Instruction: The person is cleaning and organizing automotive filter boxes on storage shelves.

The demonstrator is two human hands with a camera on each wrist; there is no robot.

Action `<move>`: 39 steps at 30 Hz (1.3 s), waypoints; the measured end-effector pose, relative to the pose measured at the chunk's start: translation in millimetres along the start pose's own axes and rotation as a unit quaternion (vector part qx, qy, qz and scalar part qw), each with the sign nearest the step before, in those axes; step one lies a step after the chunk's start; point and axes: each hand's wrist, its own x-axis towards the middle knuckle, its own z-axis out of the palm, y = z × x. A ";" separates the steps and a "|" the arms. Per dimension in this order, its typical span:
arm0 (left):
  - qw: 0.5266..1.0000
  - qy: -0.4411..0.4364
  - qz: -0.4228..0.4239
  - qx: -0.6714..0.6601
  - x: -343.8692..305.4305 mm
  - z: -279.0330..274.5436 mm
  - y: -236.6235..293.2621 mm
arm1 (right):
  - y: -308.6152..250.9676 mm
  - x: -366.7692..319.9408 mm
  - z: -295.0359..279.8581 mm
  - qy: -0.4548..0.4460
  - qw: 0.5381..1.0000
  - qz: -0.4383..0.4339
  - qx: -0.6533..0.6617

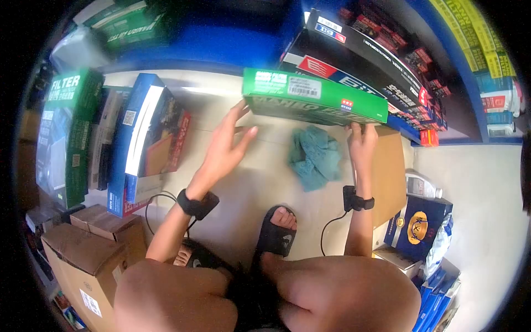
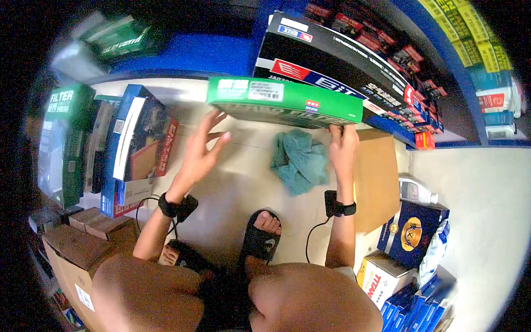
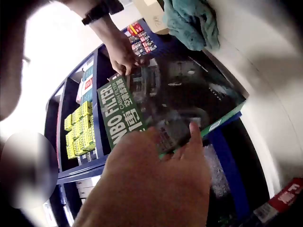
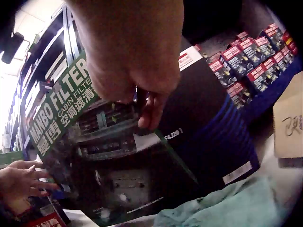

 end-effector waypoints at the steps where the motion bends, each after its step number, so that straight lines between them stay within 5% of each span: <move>1: 0.999 -0.028 0.026 -0.015 9.2 8.2 -4.5 | 6.5 -1.4 -9.0 0.009 0.999 0.030 -0.008; 3: 0.996 -0.073 0.024 -0.035 23.9 21.3 -13.9 | 43.0 -8.7 -20.3 0.004 1.000 -0.007 -0.023; 6: 0.988 -0.132 0.056 -0.054 42.4 40.1 -15.1 | 62.9 -12.5 -31.8 0.027 0.995 0.092 0.034; 13: 0.984 -0.132 0.118 -0.016 63.5 76.7 -4.1 | 102.6 -13.1 -38.4 0.027 0.988 0.109 0.104; 26: 0.987 -0.133 0.093 0.001 54.4 84.2 2.1 | 117.1 -5.7 -43.5 0.016 0.988 0.130 0.088; 31: 0.987 -0.142 0.075 0.000 55.5 85.6 6.1 | 81.3 -8.9 -42.8 -0.006 0.982 0.177 0.058; 33: 0.991 -0.113 0.069 -0.019 54.5 88.4 3.7 | 66.8 -18.2 -30.7 0.111 0.981 0.151 -0.040; 35: 0.990 -0.109 0.082 -0.015 52.9 88.9 3.4 | 52.2 -37.4 -20.9 0.156 0.976 0.153 0.004; 39: 0.987 -0.133 0.088 0.005 48.9 85.8 2.2 | 16.9 -85.2 -8.8 -0.095 0.967 -0.038 -0.234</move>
